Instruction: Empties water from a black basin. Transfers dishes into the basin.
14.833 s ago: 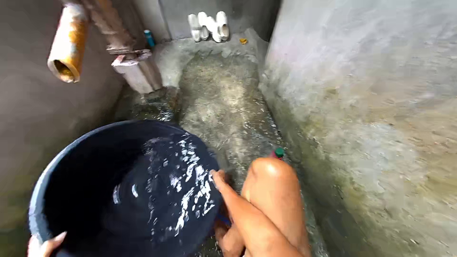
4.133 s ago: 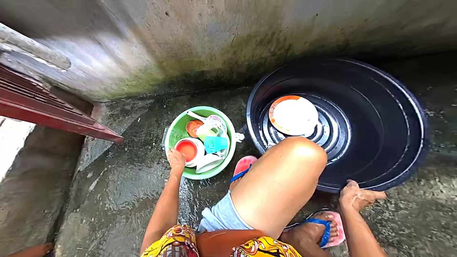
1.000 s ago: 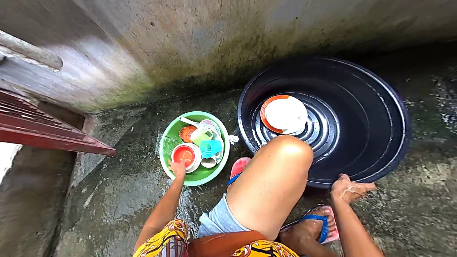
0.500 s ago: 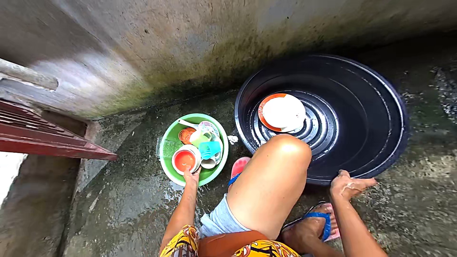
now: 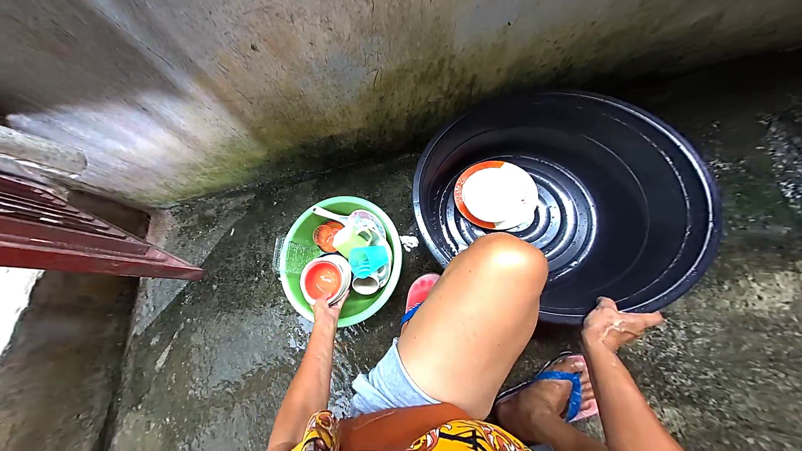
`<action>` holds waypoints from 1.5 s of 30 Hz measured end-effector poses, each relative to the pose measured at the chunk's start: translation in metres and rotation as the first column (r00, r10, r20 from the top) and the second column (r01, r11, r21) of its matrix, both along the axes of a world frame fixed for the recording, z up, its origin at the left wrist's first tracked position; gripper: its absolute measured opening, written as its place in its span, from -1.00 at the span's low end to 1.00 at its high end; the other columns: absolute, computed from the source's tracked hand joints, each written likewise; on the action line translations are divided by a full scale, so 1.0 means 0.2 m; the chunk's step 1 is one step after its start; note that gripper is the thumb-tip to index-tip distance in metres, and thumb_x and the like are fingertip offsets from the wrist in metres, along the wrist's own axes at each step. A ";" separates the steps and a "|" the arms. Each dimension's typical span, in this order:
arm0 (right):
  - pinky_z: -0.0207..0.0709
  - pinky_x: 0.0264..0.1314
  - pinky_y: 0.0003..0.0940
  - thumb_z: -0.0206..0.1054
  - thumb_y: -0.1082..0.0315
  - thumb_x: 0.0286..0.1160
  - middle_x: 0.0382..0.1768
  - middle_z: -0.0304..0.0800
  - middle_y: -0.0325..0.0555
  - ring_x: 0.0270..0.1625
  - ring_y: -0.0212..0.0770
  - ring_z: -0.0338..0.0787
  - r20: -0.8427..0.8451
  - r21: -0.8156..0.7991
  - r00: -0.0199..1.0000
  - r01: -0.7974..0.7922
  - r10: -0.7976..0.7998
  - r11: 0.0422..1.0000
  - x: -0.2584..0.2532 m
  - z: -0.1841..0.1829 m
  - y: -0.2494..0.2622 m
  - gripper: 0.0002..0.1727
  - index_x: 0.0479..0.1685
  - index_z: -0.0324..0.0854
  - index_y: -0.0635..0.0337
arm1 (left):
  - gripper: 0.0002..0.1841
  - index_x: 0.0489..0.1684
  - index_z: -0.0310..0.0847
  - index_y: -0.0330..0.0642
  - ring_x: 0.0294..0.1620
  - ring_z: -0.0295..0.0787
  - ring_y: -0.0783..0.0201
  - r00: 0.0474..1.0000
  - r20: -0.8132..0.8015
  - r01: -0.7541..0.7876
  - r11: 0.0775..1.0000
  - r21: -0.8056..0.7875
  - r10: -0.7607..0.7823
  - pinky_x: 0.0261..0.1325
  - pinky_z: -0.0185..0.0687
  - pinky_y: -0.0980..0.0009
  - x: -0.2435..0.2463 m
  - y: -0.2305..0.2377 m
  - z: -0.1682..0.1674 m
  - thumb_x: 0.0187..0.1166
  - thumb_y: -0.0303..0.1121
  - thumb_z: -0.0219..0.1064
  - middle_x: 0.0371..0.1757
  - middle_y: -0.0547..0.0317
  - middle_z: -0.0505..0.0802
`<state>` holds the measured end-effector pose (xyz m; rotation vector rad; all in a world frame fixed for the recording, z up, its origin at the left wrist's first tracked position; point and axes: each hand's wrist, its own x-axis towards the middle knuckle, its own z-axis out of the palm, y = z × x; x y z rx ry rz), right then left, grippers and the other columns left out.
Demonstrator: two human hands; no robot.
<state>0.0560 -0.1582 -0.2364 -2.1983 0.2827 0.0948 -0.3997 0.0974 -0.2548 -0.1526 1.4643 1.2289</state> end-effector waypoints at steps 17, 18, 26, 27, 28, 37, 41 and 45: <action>0.39 0.65 0.04 0.42 0.43 0.47 0.57 0.46 0.45 0.59 0.25 0.57 -0.016 0.004 1.000 0.026 -0.026 1.000 -0.02 0.06 0.02 -0.08 0.80 -0.06 0.42 | -0.45 0.63 0.18 -0.21 0.12 0.80 -0.15 0.841 -0.238 0.527 0.833 0.166 -0.485 -0.05 0.83 -0.09 0.37 0.07 0.80 0.60 -0.59 0.12 0.32 -0.30 0.65; 0.40 0.63 0.05 0.42 0.44 0.47 0.55 0.47 0.46 0.57 0.26 0.58 -0.018 0.008 0.999 0.032 -0.032 0.999 -0.02 0.06 0.02 -0.09 0.80 -0.05 0.42 | -0.48 0.59 0.21 -0.25 0.09 0.80 -0.14 0.819 -0.210 0.569 0.801 0.185 -0.534 -0.07 0.83 -0.08 0.50 0.10 0.84 0.60 -0.59 0.11 0.28 -0.31 0.67; 0.45 0.55 0.16 0.42 0.43 0.48 0.48 0.56 0.44 0.50 0.31 0.64 -0.027 -0.005 0.998 0.057 -0.057 0.998 -0.01 0.03 0.03 -0.12 0.80 0.02 0.34 | -0.43 0.62 0.21 -0.31 0.12 0.81 -0.21 0.471 -0.054 0.872 0.455 0.178 -0.881 -0.01 0.84 -0.08 1.61 0.32 0.59 0.56 -0.64 0.16 0.31 -0.40 0.69; 0.45 0.54 0.17 0.42 0.42 0.48 0.48 0.56 0.43 0.50 0.31 0.64 -0.031 -0.006 0.998 0.058 -0.058 0.998 -0.01 0.03 0.03 -0.12 0.80 0.02 0.32 | -0.35 0.70 0.13 -0.24 0.17 0.79 -0.25 0.447 -0.054 0.888 0.435 0.151 -0.893 0.01 0.82 -0.13 1.72 0.33 0.50 0.54 -0.65 0.16 0.37 -0.42 0.65; 0.46 0.54 0.17 0.42 0.42 0.48 0.48 0.56 0.42 0.49 0.30 0.64 -0.030 -0.005 0.998 0.061 -0.061 0.998 -0.01 0.03 0.03 -0.12 0.80 0.02 0.31 | -0.29 0.74 0.07 -0.19 0.21 0.76 -0.28 0.422 -0.066 0.903 0.413 0.122 -0.904 0.03 0.81 -0.16 1.81 0.34 0.42 0.51 -0.66 0.17 0.42 -0.43 0.62; 0.48 0.51 0.17 0.42 0.43 0.50 0.44 0.61 0.41 0.47 0.30 0.67 -0.029 -0.017 0.997 0.073 -0.074 0.997 -0.02 0.03 0.05 -0.13 0.80 0.03 0.32 | -0.34 0.74 0.17 -0.16 0.47 0.59 -0.32 0.232 -0.317 0.956 0.276 -0.102 -0.920 0.18 0.72 -0.29 2.16 0.33 0.06 0.58 -0.58 0.26 0.56 -0.41 0.52; 0.47 0.50 0.20 0.42 0.42 0.50 0.43 0.61 0.43 0.45 0.32 0.67 -0.038 -0.043 0.996 0.073 -0.075 0.996 -0.02 0.02 0.05 -0.13 0.81 0.03 0.31 | -0.36 0.72 0.25 -0.16 0.53 0.54 -0.32 0.157 -0.422 0.963 0.234 -0.135 -0.893 0.30 0.66 -0.30 2.18 0.37 -0.05 0.59 -0.54 0.32 0.56 -0.42 0.52; 0.45 0.53 0.18 0.41 0.39 0.52 0.47 0.56 0.46 0.49 0.34 0.64 -0.033 -0.037 0.998 0.058 -0.059 0.998 -0.01 0.03 0.05 -0.12 0.81 -0.01 0.34 | -0.11 0.81 -0.11 -0.33 0.38 0.68 -0.30 0.062 -0.454 0.990 0.113 -0.085 -0.889 0.25 0.75 -0.08 2.14 0.39 0.05 0.60 -0.28 0.47 0.56 -0.52 0.49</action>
